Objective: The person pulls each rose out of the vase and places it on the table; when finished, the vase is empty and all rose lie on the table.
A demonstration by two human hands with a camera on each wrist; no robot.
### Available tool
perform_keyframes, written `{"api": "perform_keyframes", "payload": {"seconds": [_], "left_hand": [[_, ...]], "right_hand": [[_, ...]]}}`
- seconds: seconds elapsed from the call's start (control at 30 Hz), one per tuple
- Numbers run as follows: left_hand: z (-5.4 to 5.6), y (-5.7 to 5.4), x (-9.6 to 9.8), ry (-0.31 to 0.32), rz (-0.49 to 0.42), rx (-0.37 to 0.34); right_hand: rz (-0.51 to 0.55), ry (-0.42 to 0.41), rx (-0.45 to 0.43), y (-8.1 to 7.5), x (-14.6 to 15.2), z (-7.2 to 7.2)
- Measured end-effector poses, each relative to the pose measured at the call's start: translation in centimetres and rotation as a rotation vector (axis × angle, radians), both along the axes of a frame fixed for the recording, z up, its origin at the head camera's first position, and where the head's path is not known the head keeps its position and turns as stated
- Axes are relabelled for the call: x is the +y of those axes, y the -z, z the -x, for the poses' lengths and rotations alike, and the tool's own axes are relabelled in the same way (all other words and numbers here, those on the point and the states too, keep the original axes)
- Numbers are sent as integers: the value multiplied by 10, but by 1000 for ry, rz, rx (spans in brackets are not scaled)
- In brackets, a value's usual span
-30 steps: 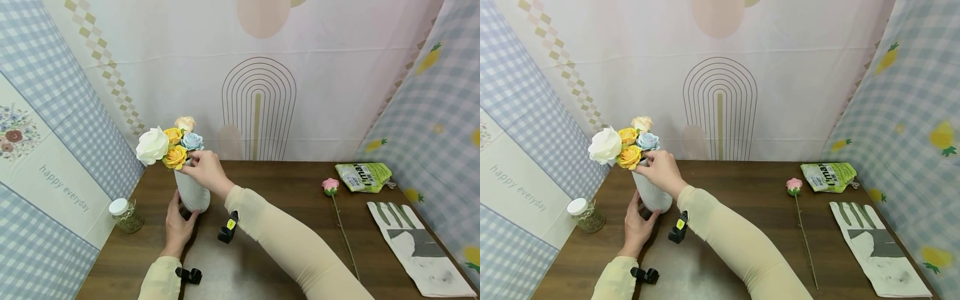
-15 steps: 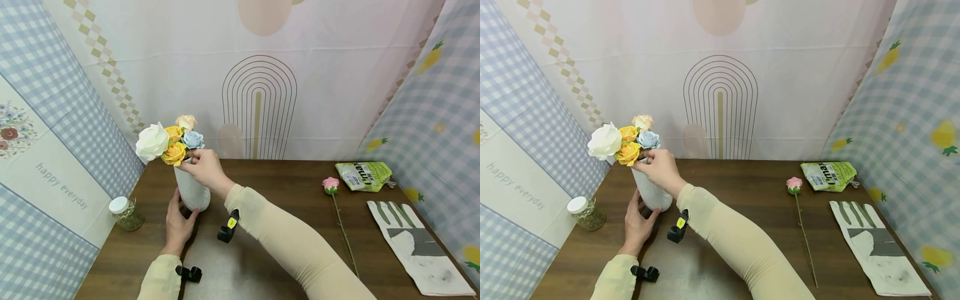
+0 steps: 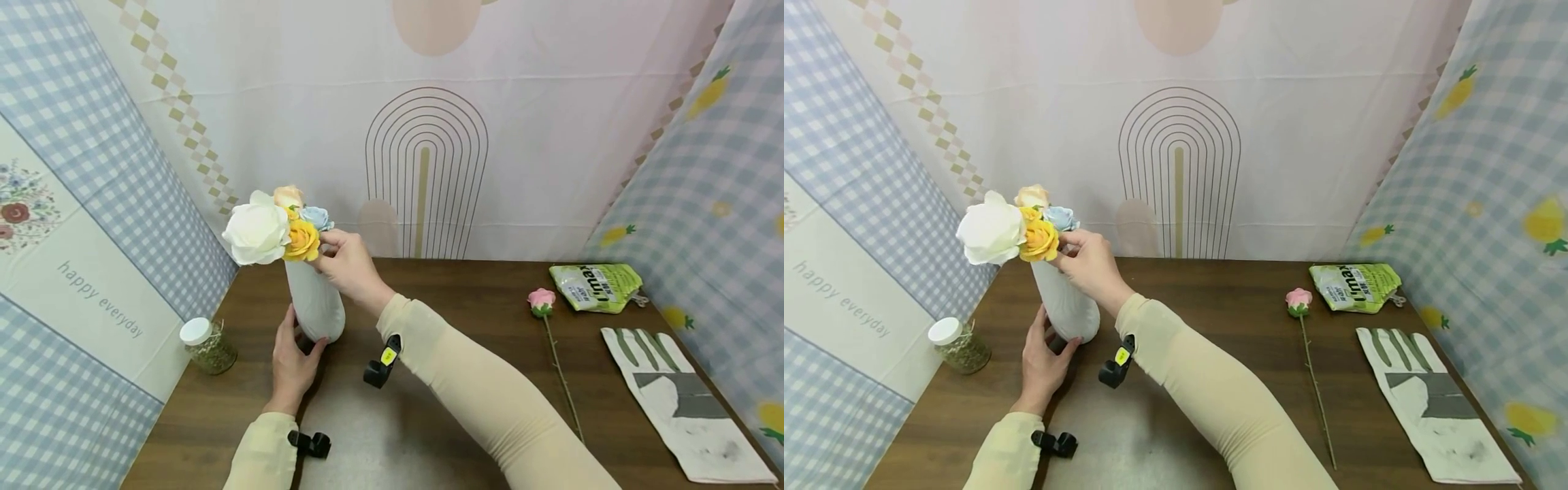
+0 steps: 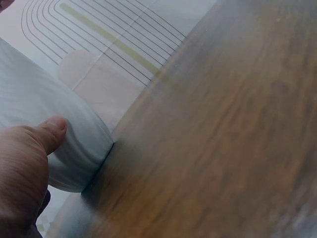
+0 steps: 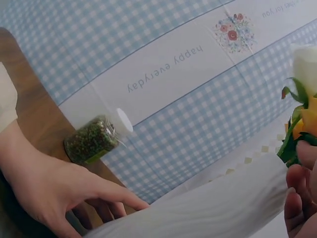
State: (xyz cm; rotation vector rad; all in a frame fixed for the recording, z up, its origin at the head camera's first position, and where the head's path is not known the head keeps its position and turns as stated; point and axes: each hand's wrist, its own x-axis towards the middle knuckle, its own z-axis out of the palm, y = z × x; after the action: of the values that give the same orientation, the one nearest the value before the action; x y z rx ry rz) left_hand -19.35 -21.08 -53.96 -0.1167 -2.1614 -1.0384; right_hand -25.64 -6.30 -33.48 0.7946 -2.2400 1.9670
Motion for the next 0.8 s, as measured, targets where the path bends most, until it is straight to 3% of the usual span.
{"api": "perform_keyframes", "payload": {"seconds": [0.3, 0.6, 0.8], "left_hand": [[0, 0, -1, 11, 5, -13], [-2, -1, 0, 13, 12, -40], [-2, -3, 0, 13, 12, -42]], "right_hand": [[-115, 119, 190, -1, 3, 3], [-183, 133, 191, 1, 0, 6], [-155, 132, 171, 1, -2, 8]]}}
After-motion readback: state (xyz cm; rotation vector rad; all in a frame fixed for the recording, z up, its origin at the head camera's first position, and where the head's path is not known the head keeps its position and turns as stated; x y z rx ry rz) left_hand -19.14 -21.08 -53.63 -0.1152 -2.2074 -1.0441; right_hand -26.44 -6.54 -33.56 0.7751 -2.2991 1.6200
